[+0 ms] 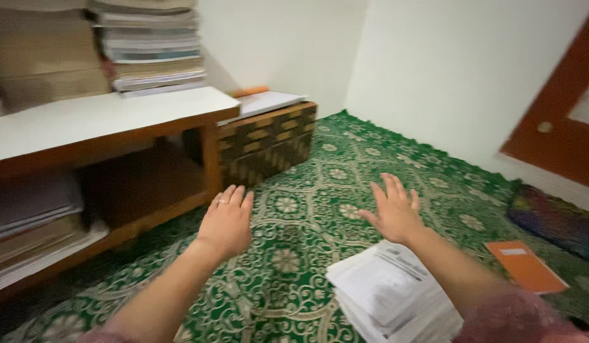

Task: The person picks up notebooks and stacks of loose paper from a rug, sorts through them, and places them onto different shelves and stacks on a low table.

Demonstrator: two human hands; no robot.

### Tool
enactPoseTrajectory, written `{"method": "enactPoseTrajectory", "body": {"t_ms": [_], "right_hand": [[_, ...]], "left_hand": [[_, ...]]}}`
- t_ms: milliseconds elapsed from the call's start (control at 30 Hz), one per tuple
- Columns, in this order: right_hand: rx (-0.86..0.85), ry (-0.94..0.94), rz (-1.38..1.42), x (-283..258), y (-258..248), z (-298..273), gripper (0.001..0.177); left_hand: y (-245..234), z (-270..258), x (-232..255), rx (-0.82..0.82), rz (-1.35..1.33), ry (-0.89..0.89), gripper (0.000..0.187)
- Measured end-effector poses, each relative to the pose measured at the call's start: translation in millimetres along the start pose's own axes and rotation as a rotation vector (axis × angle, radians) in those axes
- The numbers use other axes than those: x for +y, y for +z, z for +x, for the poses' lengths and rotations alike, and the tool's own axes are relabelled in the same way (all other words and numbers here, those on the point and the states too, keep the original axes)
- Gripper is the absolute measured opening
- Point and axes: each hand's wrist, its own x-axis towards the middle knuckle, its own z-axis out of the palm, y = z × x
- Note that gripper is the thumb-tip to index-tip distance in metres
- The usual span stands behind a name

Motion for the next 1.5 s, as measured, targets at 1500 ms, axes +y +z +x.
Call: {"method": "enactPoseTrajectory", "body": {"t_ms": [1500], "right_hand": [[-0.238, 0.275, 0.62, 327.0, 290.2, -66.5, 0.048]], "left_hand": [[271.2, 46.0, 380.1, -0.441, -1.067, -0.84, 0.037]]}}
